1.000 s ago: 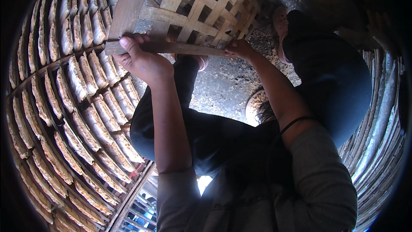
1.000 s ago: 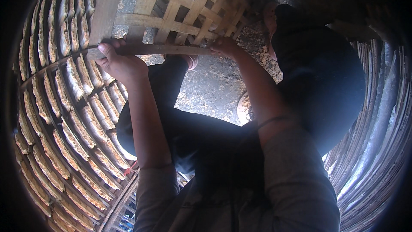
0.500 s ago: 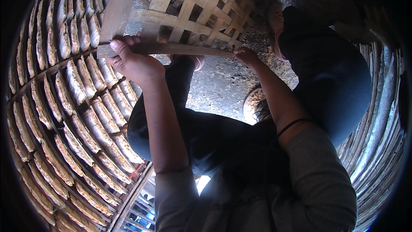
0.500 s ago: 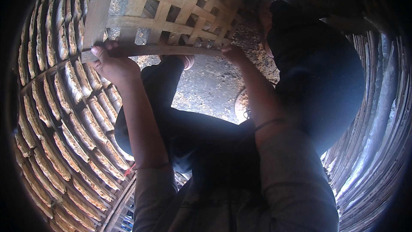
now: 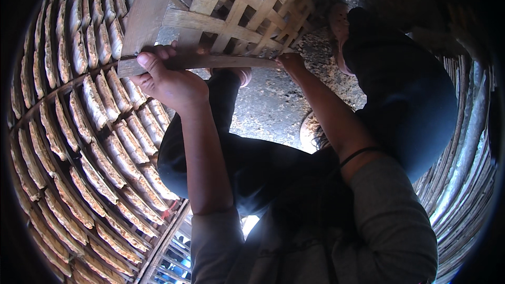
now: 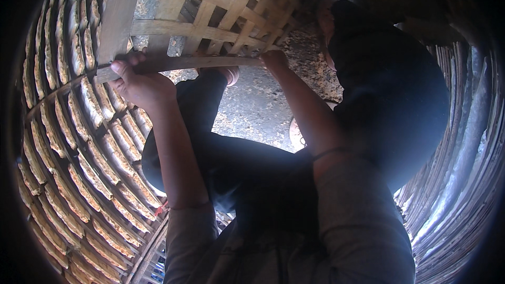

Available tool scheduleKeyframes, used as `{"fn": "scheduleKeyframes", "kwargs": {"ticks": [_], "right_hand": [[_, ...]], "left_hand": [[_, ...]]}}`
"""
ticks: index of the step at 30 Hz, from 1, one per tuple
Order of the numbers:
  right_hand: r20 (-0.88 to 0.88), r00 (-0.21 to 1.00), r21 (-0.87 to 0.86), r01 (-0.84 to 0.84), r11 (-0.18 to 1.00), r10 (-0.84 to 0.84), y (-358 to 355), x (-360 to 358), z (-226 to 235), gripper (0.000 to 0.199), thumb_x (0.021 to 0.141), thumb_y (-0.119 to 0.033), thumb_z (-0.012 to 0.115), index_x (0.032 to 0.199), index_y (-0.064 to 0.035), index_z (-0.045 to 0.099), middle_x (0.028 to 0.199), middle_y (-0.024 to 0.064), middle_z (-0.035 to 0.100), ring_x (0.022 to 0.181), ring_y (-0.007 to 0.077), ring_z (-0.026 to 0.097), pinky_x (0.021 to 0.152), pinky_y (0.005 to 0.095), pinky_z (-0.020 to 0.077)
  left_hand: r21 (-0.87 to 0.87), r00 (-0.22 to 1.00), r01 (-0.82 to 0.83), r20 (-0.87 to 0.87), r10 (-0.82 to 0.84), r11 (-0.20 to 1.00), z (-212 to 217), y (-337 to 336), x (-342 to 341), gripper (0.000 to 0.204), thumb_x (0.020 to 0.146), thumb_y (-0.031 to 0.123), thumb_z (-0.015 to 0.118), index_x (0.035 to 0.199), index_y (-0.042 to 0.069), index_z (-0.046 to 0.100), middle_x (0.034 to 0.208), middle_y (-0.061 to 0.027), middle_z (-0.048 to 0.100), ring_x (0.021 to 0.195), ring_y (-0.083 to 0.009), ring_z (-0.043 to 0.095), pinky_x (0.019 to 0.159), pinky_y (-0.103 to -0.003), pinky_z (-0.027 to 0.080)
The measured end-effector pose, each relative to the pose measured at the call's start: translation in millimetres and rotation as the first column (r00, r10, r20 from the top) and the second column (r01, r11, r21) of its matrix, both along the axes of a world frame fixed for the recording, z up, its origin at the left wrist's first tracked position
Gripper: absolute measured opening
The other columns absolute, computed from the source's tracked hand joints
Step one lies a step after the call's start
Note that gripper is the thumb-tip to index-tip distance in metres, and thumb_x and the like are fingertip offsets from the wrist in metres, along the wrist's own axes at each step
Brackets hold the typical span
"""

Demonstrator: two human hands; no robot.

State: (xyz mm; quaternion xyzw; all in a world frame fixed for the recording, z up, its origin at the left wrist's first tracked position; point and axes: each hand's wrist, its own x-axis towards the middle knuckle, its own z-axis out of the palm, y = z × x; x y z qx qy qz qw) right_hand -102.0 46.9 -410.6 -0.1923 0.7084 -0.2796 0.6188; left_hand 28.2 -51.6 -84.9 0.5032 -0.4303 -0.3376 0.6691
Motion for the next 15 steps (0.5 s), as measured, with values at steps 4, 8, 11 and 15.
{"fn": "scheduleKeyframes", "kwargs": {"ticks": [4, 8, 11, 15], "right_hand": [[0.132, 0.989, -0.063, 0.081, 0.995, -0.072, 1.5, 1.3, 2.6, 0.023, 0.089, -0.022, 0.068, 0.101, -0.0027, 0.072, 0.095, 0.0101, 0.072, 0.084, 0.0194, 0.065, 0.077, 0.0339, 0.0498], [0.228, 0.971, 0.059, 0.055, 0.997, -0.067, -6.0, 0.9, 33.7, 0.025, 0.089, -0.022, 0.066, 0.106, -0.0048, 0.071, 0.099, 0.0088, 0.07, 0.085, 0.0192, 0.061, 0.083, 0.0333, 0.0462], [0.278, 0.954, 0.14, 0.075, 0.987, -0.112, -12.9, 3.4, 47.5, 0.025, 0.089, -0.024, 0.067, 0.105, -0.0056, 0.071, 0.099, 0.0078, 0.07, 0.087, 0.0185, 0.06, 0.085, 0.0335, 0.0444], [0.167, 0.98, -0.037, 0.112, 0.993, -0.104, 3.4, -7.3, 27.1, 0.023, 0.087, -0.025, 0.068, 0.1, -0.006, 0.072, 0.095, 0.0071, 0.07, 0.087, 0.0166, 0.062, 0.079, 0.0321, 0.0449]], "left_hand": [[0.024, 0.999, -0.042, -0.022, 0.043, 0.999, -1.7, -0.9, -1.6, 0.034, 0.1, 0.036, 0.055, 0.098, 0.006, 0.04, 0.074, -0.0045, 0.05, 0.071, -0.0154, 0.049, 0.08, -0.037, 0.049], [0.014, 0.999, 0.032, 0.017, -0.032, 0.999, -4.6, -0.5, 10.4, 0.032, 0.101, 0.037, 0.053, 0.096, 0.007, 0.042, 0.075, -0.0037, 0.05, 0.072, -0.015, 0.049, 0.081, -0.036, 0.049], [0.027, 0.999, 0.024, 0.025, -0.025, 0.999, -2.5, 0.6, 7.7, 0.032, 0.101, 0.037, 0.052, 0.096, 0.007, 0.042, 0.075, -0.0033, 0.05, 0.073, -0.0149, 0.049, 0.081, -0.036, 0.049], [0.049, 0.999, -0.018, 0.039, 0.017, 0.999, -1.3, 0.3, 2.9, 0.032, 0.102, 0.037, 0.051, 0.098, 0.007, 0.042, 0.076, -0.0029, 0.05, 0.073, -0.015, 0.049, 0.082, -0.036, 0.048]]}}
